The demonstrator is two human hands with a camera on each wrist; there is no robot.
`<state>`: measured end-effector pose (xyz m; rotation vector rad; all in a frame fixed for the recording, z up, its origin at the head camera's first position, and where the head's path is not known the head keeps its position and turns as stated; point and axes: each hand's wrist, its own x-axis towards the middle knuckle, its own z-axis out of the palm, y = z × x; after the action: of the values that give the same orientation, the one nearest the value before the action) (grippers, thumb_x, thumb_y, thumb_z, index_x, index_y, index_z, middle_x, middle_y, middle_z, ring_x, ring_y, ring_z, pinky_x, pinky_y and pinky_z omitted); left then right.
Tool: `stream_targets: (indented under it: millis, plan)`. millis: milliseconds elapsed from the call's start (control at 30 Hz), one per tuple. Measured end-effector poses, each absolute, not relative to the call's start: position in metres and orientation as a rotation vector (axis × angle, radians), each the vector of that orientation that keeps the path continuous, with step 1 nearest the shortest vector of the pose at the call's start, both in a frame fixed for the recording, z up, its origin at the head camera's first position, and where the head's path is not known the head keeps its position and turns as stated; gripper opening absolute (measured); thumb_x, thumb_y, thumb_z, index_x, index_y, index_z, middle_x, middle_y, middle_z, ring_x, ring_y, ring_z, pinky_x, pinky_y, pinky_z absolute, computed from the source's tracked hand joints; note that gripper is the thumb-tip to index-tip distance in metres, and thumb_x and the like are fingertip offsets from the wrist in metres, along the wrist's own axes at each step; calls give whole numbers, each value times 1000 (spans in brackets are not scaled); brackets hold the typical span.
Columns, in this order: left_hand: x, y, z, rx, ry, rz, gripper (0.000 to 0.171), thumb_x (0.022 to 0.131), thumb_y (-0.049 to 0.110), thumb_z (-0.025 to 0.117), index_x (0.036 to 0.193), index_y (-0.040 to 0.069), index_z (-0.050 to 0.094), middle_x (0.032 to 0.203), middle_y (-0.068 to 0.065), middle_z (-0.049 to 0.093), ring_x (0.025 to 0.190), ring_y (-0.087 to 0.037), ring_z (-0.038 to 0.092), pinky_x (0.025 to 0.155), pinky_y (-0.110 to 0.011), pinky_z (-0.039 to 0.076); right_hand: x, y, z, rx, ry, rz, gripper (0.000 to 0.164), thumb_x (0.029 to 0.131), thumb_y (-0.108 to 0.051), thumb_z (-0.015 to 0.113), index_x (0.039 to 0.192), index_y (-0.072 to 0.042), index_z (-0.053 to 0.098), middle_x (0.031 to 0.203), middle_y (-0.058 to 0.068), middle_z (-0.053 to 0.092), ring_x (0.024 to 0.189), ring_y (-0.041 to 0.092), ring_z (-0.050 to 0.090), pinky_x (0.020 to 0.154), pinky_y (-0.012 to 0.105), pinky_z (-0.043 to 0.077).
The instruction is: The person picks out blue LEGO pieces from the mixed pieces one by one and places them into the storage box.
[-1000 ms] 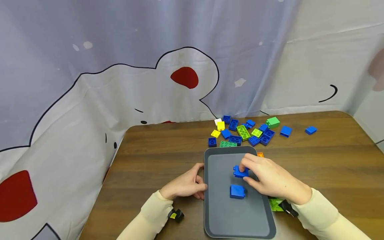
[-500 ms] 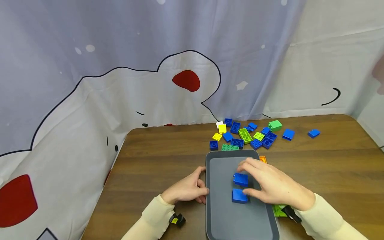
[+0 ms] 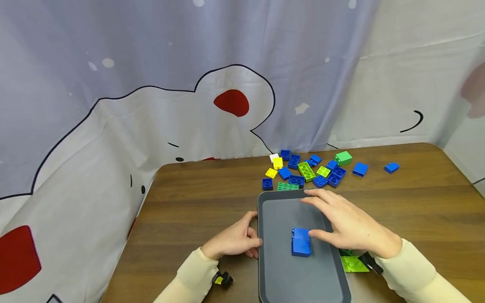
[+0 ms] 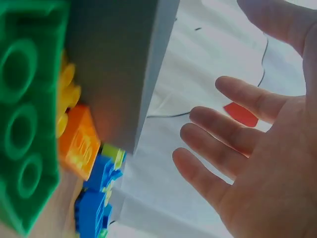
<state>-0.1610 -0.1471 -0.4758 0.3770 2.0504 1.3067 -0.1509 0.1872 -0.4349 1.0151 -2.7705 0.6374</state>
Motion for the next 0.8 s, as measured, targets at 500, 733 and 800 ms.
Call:
stream_targets:
  millis: [500,733,800]
  plan:
    - [-162,-148,-478,375,2060,1290,85,93,12,67,162,9,16,78,-10,70,69,-25,75,63,-36,63,-191,272,-445,733,-2770,578,57,86,-26,84,136,-7,62,137,12,60,123,37,59,97,60,52]
    - [-162,-147,-478,387,2060,1287,83,93,11,66,160,9,18,78,-10,70,68,-24,75,63,-35,63,-218,322,-448,556,-2837,479,57,86,-26,82,133,-1,61,133,24,58,120,46,58,94,66,50]
    - [-162,-146,-478,384,2062,1287,83,93,11,67,160,9,18,78,-10,70,69,-24,75,63,-36,63,-226,335,-448,492,-2866,457,57,87,-25,81,133,1,60,132,27,58,120,48,56,95,68,48]
